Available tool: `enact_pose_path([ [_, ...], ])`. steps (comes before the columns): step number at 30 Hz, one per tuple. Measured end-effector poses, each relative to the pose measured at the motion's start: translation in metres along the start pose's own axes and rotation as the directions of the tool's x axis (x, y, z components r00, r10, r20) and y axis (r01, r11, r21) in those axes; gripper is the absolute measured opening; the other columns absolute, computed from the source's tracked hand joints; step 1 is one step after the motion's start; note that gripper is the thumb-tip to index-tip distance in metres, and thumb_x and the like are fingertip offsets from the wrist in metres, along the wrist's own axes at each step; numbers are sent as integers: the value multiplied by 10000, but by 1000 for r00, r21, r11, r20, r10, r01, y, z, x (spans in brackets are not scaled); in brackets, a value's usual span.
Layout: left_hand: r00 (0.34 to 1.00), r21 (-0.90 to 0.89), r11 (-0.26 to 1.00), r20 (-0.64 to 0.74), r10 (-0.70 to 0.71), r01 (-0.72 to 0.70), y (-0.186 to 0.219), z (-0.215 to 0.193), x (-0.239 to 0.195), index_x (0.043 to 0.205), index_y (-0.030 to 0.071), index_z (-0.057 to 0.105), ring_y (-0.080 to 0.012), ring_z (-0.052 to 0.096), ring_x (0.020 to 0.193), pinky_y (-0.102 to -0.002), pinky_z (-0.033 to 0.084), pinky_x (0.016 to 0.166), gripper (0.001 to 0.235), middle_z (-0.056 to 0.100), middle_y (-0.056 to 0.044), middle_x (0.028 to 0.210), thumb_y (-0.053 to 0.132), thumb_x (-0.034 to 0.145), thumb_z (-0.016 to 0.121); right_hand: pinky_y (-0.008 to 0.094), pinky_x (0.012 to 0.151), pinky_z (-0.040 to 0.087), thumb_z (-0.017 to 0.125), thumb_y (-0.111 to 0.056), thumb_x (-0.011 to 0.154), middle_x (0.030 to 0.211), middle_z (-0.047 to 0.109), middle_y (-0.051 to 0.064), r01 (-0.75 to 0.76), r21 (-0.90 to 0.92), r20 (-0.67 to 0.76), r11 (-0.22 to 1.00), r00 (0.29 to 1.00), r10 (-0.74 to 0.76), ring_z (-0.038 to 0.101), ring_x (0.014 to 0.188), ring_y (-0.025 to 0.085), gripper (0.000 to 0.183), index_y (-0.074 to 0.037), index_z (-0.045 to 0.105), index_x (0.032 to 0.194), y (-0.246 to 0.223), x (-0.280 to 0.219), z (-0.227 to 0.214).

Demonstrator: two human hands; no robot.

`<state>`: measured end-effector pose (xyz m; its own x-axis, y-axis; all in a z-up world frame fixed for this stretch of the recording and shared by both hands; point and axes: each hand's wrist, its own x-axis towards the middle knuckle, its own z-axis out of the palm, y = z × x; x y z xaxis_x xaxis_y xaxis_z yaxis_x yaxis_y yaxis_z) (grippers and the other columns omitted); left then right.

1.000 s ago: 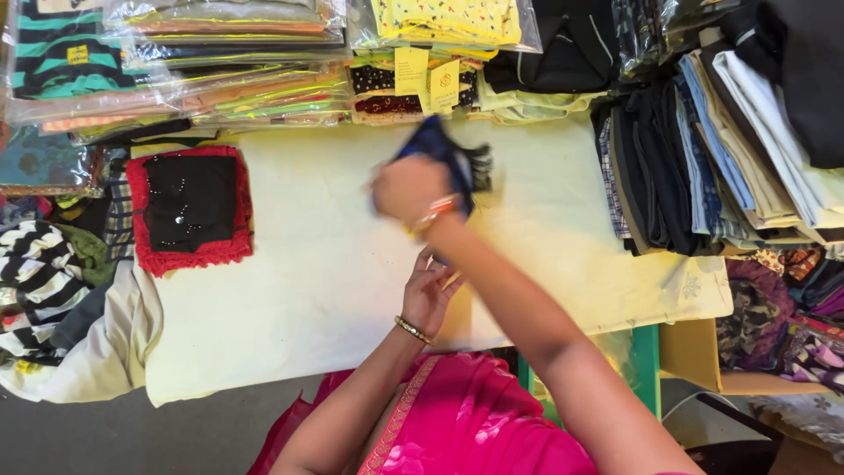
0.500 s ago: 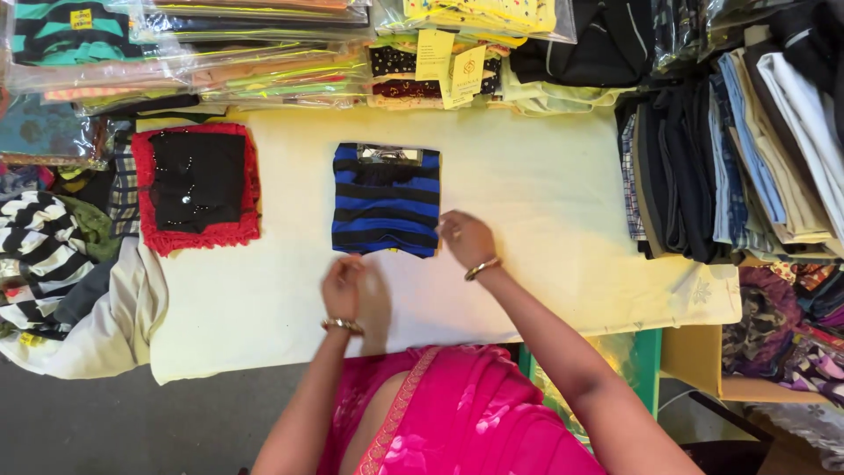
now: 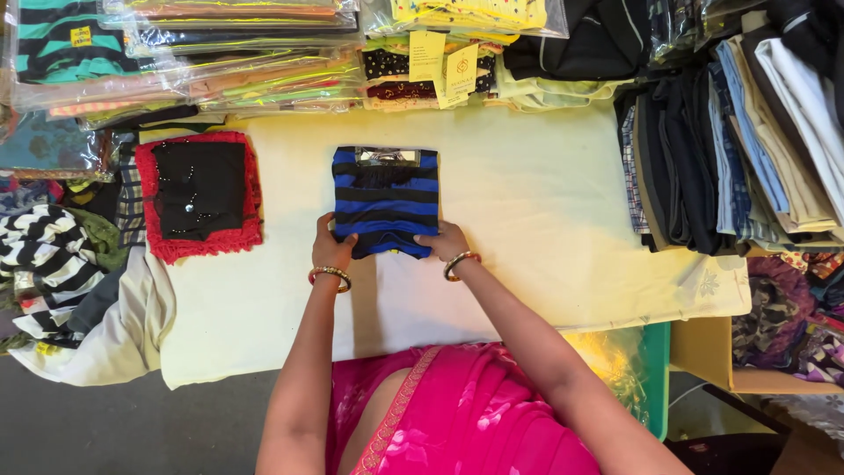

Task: The person folds a blue and black striped cloth, places it into a clear plastic bag, and sets it aside. They then fold a black and white striped cloth and a blue floral cloth, placing each into a plastic bag.

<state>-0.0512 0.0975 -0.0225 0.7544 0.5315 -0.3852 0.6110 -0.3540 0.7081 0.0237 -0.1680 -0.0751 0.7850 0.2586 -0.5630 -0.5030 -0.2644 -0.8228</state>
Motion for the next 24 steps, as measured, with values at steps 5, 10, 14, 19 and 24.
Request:
enact_pose_path([
  [5, 968, -642, 757, 245, 54, 121, 63, -51, -35, 1482, 205, 435, -184, 686, 866, -362, 578, 721, 718, 714, -60, 994, 69, 837, 719, 282, 597, 555, 789, -204, 846, 916, 748, 41, -116, 212, 52, 970, 993, 107, 690, 732, 108, 390, -20, 693, 1176, -77, -49, -21],
  [10, 894, -785, 555, 421, 151, 275, 122, -95, -67, 1486, 170, 497, -149, 697, 850, -352, 614, 762, 612, 686, -65, 947, 56, 914, 683, 291, 614, 539, 704, -122, 886, 911, 729, 26, -63, 532, 191, 844, 980, -48, 664, 740, 126, 276, -83, 697, 1159, -150, -92, -54],
  [14, 891, -814, 543, 384, 242, 203, 136, -74, -41, 1379, 88, 639, -123, 663, 861, -299, 565, 715, 411, 668, -43, 993, 79, 973, 702, 302, 625, 542, 685, -131, 947, 904, 726, 29, 54, 556, 84, 830, 989, -120, 676, 750, 134, 121, -81, 680, 1057, -185, -84, -73],
  [19, 867, -869, 492, 280, 413, 46, 186, -76, -53, 1309, 78, 654, -102, 685, 909, -278, 617, 800, 355, 680, -11, 1046, 86, 958, 704, 293, 658, 575, 698, -157, 981, 919, 719, 15, 240, 504, -61, 830, 968, -243, 672, 769, 109, 110, -67, 695, 1043, -215, -104, -95],
  [24, 899, -730, 683, 320, 299, 32, 140, -35, -58, 1267, 110, 693, -85, 651, 868, -269, 594, 732, 328, 683, -6, 1028, 77, 941, 706, 278, 665, 592, 737, -141, 892, 979, 755, 28, 192, 284, -135, 939, 978, -159, 708, 823, 111, 252, -51, 718, 1128, -144, -95, -103],
])
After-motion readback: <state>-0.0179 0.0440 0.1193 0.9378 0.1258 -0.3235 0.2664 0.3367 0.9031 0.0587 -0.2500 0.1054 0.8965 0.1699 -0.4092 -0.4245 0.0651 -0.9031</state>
